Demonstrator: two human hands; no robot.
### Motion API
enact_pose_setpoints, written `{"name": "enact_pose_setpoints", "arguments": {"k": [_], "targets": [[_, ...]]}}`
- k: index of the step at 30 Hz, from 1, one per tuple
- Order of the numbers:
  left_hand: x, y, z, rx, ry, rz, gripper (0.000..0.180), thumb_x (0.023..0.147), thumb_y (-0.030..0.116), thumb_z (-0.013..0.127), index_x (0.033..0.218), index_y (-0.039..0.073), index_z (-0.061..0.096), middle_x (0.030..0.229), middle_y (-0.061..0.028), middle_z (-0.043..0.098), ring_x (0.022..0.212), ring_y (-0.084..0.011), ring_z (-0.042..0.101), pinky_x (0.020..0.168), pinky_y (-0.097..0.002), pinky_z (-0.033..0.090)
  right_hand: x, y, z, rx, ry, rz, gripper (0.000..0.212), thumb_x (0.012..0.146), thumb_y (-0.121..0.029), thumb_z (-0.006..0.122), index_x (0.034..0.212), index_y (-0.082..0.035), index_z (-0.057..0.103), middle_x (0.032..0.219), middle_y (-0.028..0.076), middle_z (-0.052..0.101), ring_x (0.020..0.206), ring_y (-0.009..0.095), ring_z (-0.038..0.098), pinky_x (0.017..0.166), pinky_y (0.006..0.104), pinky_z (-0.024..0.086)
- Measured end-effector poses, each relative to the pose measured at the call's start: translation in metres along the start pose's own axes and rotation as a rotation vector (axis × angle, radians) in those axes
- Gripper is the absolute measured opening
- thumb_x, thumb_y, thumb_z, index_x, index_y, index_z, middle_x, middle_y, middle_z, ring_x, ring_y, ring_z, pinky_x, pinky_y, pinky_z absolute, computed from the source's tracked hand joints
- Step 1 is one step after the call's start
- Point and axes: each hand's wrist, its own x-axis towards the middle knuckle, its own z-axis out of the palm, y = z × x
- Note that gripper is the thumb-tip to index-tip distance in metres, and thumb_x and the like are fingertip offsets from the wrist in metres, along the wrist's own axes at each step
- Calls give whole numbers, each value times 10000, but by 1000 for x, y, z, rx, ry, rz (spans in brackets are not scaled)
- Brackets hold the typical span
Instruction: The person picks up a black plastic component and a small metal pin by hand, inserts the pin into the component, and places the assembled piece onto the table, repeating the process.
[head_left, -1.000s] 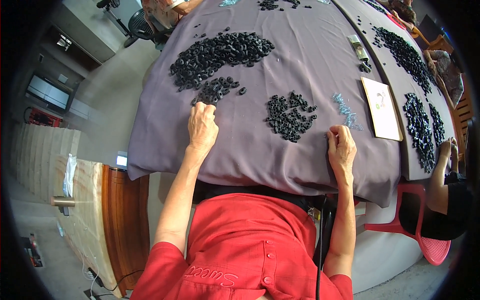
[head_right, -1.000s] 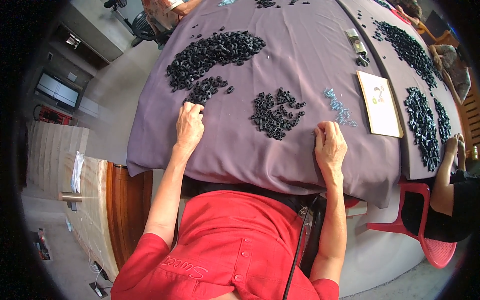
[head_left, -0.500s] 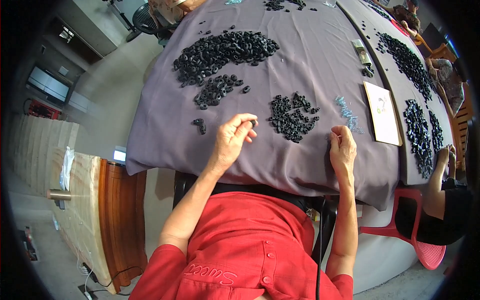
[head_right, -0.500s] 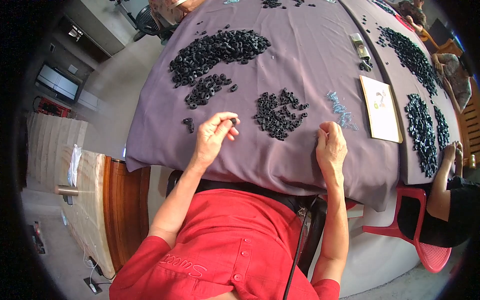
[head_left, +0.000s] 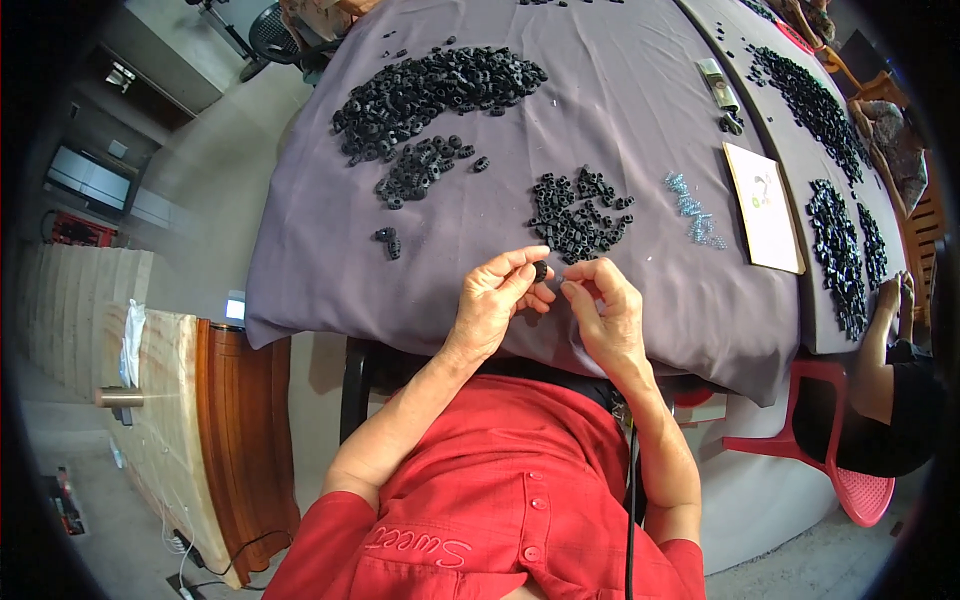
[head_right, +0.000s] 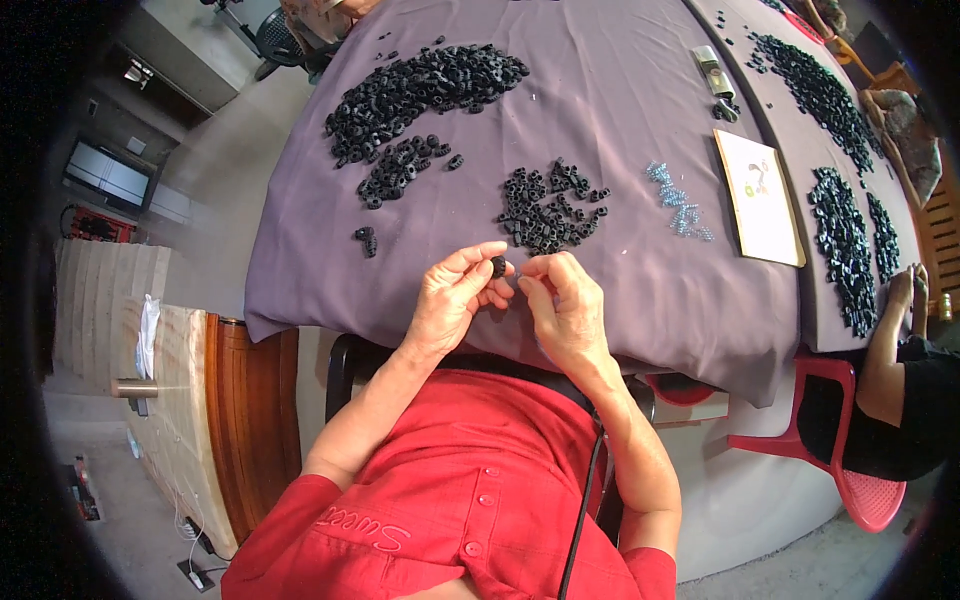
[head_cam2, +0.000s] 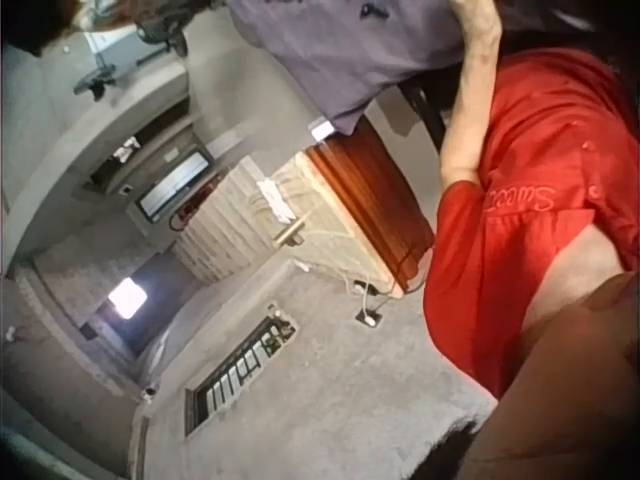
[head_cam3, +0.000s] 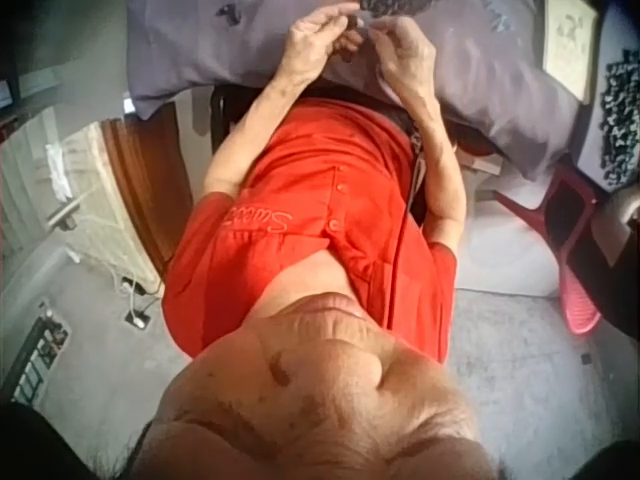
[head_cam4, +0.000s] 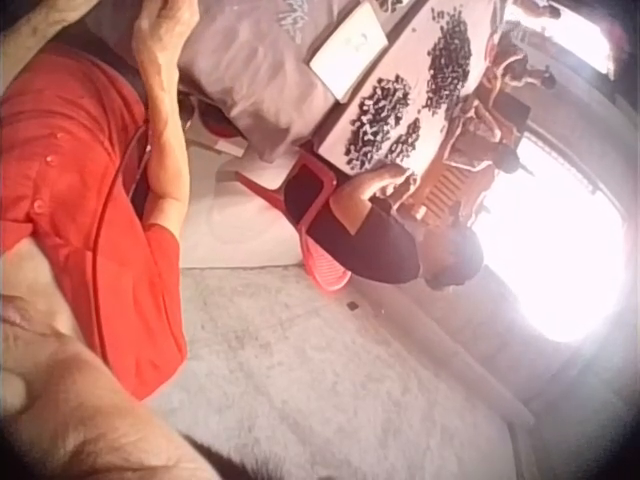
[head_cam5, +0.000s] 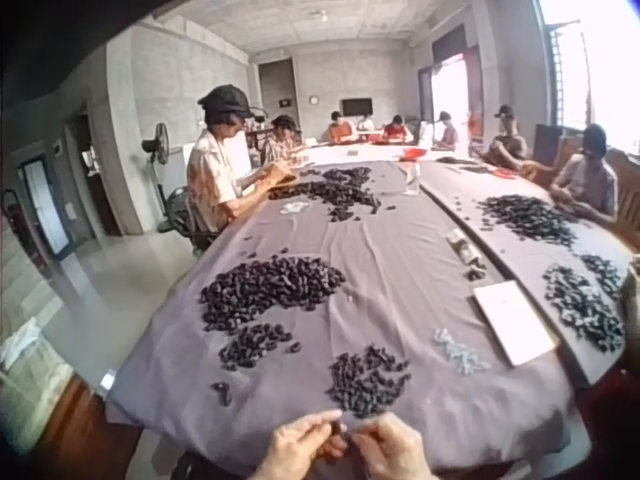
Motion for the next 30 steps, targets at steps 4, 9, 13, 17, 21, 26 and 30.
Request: {"name": "enact_pose_setpoints", "arguments": {"k": [4, 9, 13, 17, 21, 26, 30], "targets": [[0, 2, 5, -135, 94, -82, 204, 919, 102, 527, 1113, 51, 564, 969, -103, 641, 813, -151, 632, 699, -279, 539, -1, -3, 2, -8, -21, -26, 94, 777, 37, 604, 861, 8, 571, 771, 100, 572, 633, 189, 572, 585, 278, 463], [-1, -1, 7, -176, 135, -83, 137, 895, 90, 565, 1028, 61, 577, 962, -98, 647, 840, -145, 624, 698, -274, 536, -2, -3, 4, -14, -29, -58, 108, 762, 41, 614, 855, 4, 575, 787, 99, 586, 645, 199, 595, 577, 282, 470], [-1, -2, 6, -126, 126, -87, 138, 878, 78, 591, 1011, 44, 575, 938, -93, 650, 784, -130, 613, 634, -242, 512, -2, -1, 4, -31, -17, -43, 111, 760, 41, 616, 857, 6, 576, 790, 101, 586, 653, 200, 599, 582, 283, 473], [-1, -3, 6, -109, 132, -90, 139, 867, 77, 607, 996, 35, 576, 915, -88, 651, 723, -118, 601, 586, -220, 486, -2, 3, 5, -24, 1, -43, 116, 756, 39, 620, 859, 7, 576, 784, 103, 587, 655, 199, 601, 588, 284, 478], [-1, -1, 8, -72, 158, -120, 140, 862, 80, 615, 989, 33, 581, 869, -76, 649, 697, -115, 597, 581, -218, 481, -2, 0, 3, 11, -12, -16, 124, 753, 33, 629, 860, 0, 575, 768, 102, 586, 647, 202, 603, 591, 285, 481], [-2, -4, 3, -106, 98, -176, 128, 861, 93, 619, 975, 39, 597, 797, -46, 633, 670, -114, 593, 571, -214, 467, -4, 1, 3, -42, -9, -30, 149, 733, 2, 672, 843, -16, 573, 740, 86, 576, 621, 191, 587, 575, 282, 475], [-4, -2, 2, -192, 42, -236, 118, 864, 97, 614, 971, 47, 605, 815, -51, 639, 659, -112, 588, 573, -218, 465, 0, -1, -2, -142, -11, 16, 194, 704, -43, 726, 813, -28, 566, 689, 73, 552, 601, 172, 551, 557, 285, 458]]}}
